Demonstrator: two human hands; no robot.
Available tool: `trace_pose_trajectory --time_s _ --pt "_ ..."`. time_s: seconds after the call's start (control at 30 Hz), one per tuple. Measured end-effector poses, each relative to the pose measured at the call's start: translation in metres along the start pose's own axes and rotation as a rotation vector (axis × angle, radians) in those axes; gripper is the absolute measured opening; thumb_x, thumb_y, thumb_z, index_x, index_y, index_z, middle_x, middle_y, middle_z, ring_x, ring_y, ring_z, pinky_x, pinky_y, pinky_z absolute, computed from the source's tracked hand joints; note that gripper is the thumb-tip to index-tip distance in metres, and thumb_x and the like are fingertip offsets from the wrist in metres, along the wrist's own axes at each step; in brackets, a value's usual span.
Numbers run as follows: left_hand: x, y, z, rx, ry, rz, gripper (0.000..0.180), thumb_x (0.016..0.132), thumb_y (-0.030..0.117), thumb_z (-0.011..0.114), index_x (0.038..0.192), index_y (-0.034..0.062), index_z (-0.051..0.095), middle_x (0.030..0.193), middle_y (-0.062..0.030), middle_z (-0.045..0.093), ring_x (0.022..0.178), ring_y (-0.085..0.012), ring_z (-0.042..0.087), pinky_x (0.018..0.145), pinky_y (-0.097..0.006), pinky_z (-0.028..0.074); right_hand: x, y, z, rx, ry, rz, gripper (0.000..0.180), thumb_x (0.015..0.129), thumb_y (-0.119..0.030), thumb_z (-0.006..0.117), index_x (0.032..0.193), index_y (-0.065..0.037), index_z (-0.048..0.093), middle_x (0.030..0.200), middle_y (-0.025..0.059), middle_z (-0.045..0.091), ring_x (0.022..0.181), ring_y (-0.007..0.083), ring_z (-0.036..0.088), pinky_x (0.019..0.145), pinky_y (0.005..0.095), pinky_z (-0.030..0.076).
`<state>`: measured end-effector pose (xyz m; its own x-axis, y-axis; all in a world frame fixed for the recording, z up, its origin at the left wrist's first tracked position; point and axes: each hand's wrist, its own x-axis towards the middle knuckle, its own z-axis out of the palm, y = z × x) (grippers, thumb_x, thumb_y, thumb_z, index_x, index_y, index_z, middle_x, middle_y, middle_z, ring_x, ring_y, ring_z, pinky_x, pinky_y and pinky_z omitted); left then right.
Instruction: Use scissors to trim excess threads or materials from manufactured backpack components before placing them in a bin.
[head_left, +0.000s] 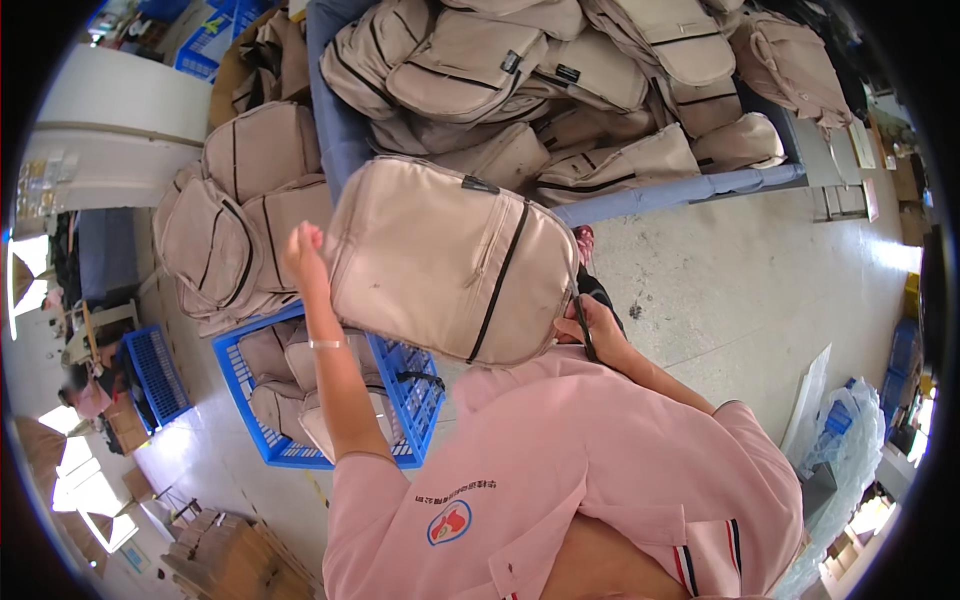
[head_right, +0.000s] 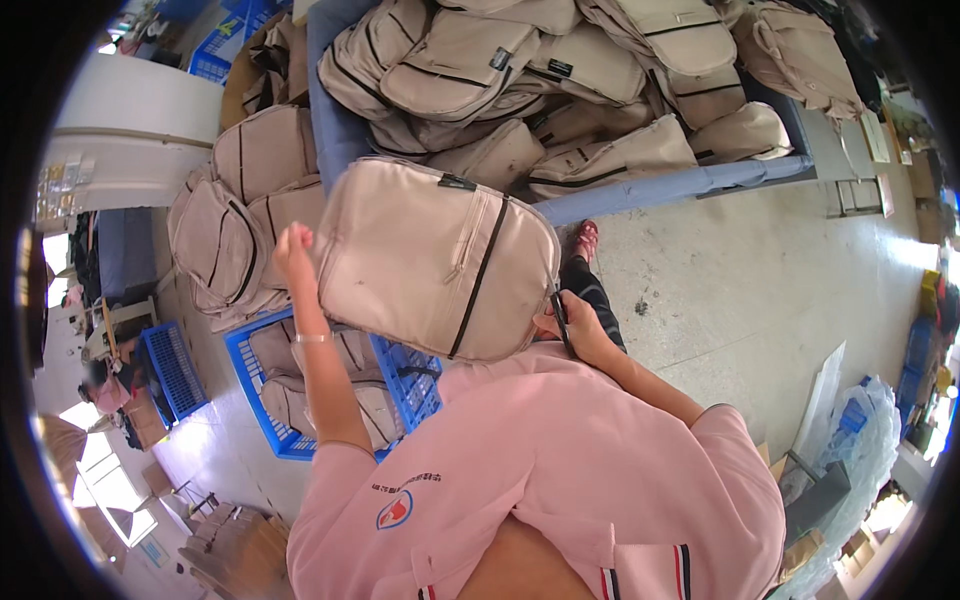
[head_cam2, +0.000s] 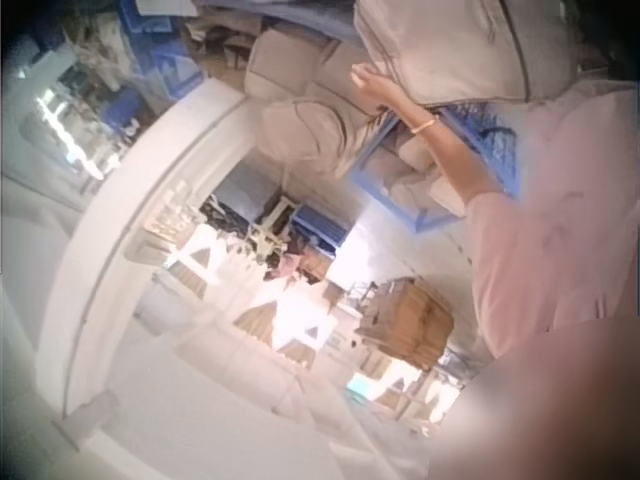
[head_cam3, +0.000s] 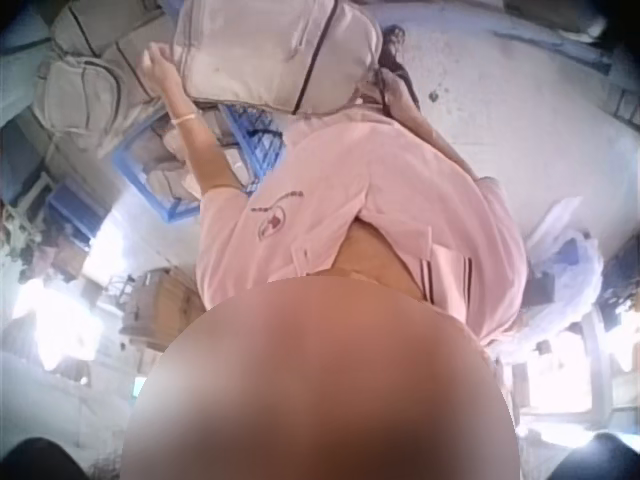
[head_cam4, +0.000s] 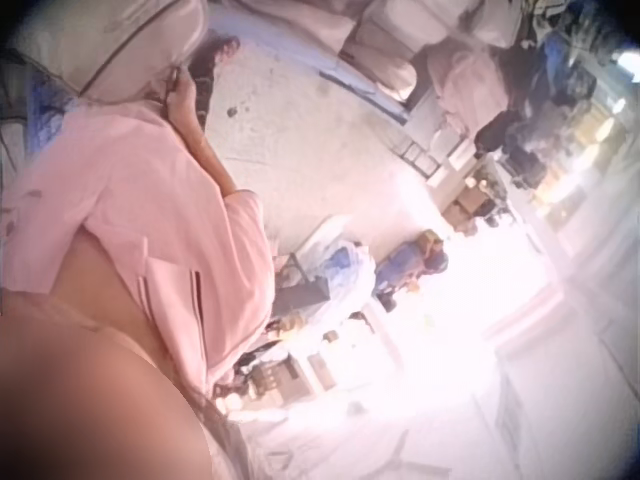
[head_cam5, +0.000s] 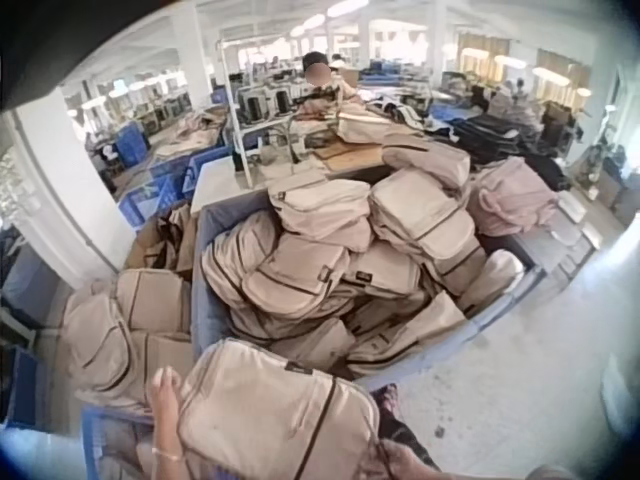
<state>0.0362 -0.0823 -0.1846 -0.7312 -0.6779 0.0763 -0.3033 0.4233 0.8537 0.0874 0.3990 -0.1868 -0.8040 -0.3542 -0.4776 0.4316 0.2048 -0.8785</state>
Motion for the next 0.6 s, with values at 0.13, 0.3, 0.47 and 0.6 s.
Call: trace_pose_trajectory --time_s 0.13,0.3,0.47,0.6 --pt "0.010 0.003 0.084 0.049 -0.161 -0.087 0.042 0.100 0.040 0.052 0.093 0.0015 0.068 0.083 -0.0105 0.070 0.080 -0.0209 0.067 0.078 -0.035 0.051 0.012 0.000 -0.014 0.007 -0.043 0.043 0.029 0.090 -0.020 0.073 0.087 0.000 0.052 0.077 0.0099 0.066 0.073 0.0163 0.067 0.066 0.0295 0.052" --pt "-0.012 0.023 0.141 0.353 0.004 0.395 0.035 0.097 0.043 0.056 0.116 0.0161 0.068 0.119 -0.0048 0.066 0.118 -0.0251 0.056 0.102 -0.044 0.040 0.040 0.017 -0.033 -0.334 0.090 -0.135 0.037 0.082 -0.023 0.080 0.088 0.001 0.052 0.070 0.0141 0.057 0.060 0.0171 0.051 0.060 0.0331 0.046" --pt "-0.012 0.052 0.161 0.419 -0.188 0.608 0.034 0.094 0.039 0.059 0.123 0.0205 0.066 0.124 -0.0019 0.064 0.122 -0.0238 0.051 0.108 -0.054 0.028 0.040 0.013 -0.024 -0.394 0.134 -0.097 0.040 0.079 -0.024 0.082 0.089 0.000 0.052 0.067 0.0137 0.050 0.058 0.0196 0.042 0.057 0.0366 0.042" --pt "0.017 0.074 0.153 0.459 -0.537 0.688 0.024 0.090 0.032 0.064 0.108 0.0189 0.072 0.115 0.0005 0.067 0.116 -0.0238 0.053 0.103 -0.048 0.030 0.042 0.019 -0.030 -0.436 0.137 -0.113 0.040 0.080 -0.026 0.082 0.089 -0.001 0.053 0.065 0.0129 0.051 0.057 0.0158 0.044 0.055 0.0367 0.042"
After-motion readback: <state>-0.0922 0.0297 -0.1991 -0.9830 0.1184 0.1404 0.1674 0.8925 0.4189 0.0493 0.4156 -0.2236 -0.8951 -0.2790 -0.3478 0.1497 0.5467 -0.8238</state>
